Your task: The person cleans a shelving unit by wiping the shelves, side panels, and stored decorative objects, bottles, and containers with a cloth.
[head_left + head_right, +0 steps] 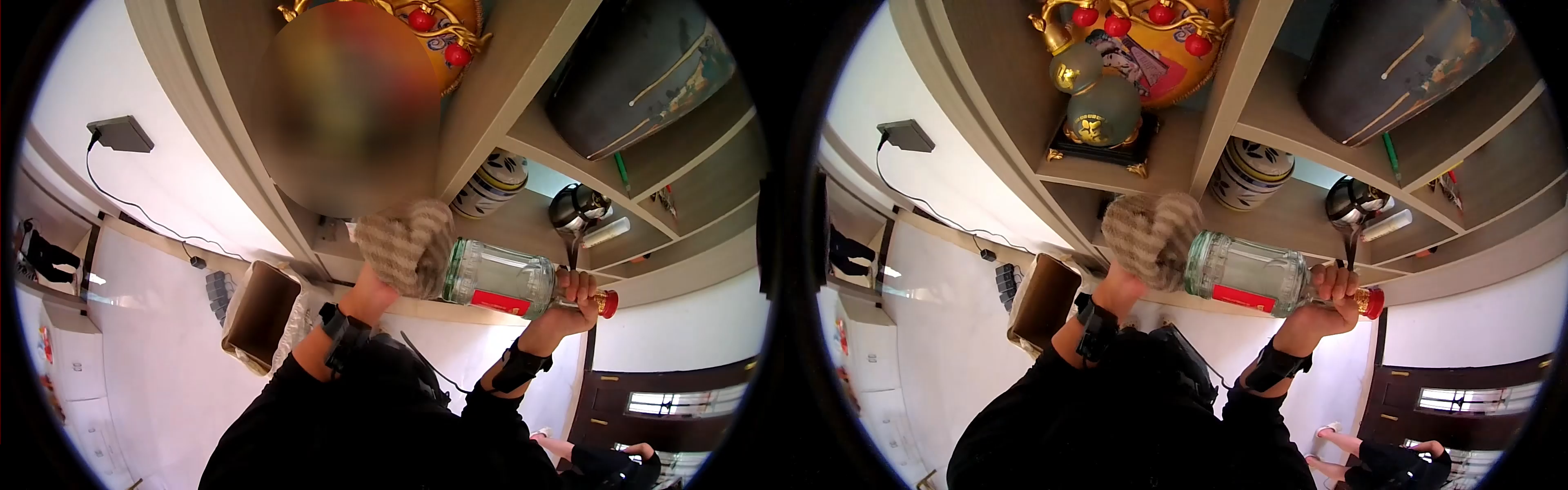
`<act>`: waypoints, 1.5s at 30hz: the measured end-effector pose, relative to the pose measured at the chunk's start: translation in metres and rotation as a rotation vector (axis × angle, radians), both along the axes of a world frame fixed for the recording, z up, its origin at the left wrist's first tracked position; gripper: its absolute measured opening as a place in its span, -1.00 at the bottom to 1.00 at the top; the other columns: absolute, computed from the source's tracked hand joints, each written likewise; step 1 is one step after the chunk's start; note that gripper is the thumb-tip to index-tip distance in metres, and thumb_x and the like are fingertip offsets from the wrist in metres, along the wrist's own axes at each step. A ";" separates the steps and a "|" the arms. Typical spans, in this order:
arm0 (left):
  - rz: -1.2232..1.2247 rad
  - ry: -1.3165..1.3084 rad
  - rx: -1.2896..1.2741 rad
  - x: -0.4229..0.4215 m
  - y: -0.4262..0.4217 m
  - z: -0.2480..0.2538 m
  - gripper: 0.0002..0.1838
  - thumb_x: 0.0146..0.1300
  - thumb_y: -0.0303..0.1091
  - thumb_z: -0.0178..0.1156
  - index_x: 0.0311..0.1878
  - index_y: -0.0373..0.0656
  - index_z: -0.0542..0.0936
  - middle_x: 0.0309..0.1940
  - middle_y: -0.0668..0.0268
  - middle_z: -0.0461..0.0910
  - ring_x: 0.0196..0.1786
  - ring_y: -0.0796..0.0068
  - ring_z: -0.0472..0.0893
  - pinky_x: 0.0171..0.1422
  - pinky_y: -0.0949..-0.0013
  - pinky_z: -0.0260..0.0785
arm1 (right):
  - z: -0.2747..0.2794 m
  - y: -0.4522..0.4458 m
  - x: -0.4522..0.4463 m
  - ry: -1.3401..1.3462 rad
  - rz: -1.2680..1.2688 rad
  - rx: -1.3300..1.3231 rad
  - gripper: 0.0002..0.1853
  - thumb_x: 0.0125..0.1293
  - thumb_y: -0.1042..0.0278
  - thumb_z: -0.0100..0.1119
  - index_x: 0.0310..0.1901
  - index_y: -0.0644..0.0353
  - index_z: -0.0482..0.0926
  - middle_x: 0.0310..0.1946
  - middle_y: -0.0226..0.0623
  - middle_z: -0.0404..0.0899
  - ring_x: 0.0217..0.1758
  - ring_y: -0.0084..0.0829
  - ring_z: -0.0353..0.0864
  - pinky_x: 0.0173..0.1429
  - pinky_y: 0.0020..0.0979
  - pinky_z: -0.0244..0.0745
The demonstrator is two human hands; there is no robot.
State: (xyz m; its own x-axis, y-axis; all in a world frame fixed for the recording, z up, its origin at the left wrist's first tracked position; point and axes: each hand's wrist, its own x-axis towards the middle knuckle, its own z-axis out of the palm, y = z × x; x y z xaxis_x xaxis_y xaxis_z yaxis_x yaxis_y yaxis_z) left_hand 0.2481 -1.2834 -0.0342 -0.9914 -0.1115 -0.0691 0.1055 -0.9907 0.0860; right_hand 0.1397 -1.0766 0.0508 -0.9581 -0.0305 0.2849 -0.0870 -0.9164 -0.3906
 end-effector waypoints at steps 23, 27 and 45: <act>0.500 0.103 -1.269 0.026 0.018 0.017 -0.44 -0.02 -0.27 0.18 0.07 -0.11 0.23 -0.06 0.42 0.31 -0.04 0.64 0.31 0.06 0.62 0.15 | 0.027 -0.048 0.016 0.241 0.292 0.100 -0.81 -0.39 0.50 -0.05 -0.60 0.08 0.25 -0.76 -0.46 0.30 -0.76 -0.51 0.19 -0.52 -0.46 0.14; 0.521 0.013 -1.380 0.034 0.017 0.046 -0.37 -0.18 -0.29 0.28 0.03 -0.13 0.29 -0.13 0.42 0.36 -0.10 0.62 0.34 0.01 0.63 0.17 | 0.031 -0.051 0.022 0.378 0.362 0.107 -0.82 -0.33 0.53 0.01 -0.60 0.09 0.28 -0.74 -0.44 0.36 -0.73 -0.49 0.27 -0.48 -0.46 0.19; -0.005 -0.315 -0.332 0.022 -0.006 0.070 -0.33 -0.24 -0.24 0.30 0.01 -0.17 0.27 -0.07 0.28 0.31 -0.06 0.42 0.31 0.01 0.42 0.20 | 0.026 -0.060 0.020 0.150 0.232 0.138 -0.85 -0.34 0.47 -0.12 -0.63 0.06 0.18 -0.79 -0.50 0.15 -0.72 -0.54 0.10 -0.44 -0.47 0.10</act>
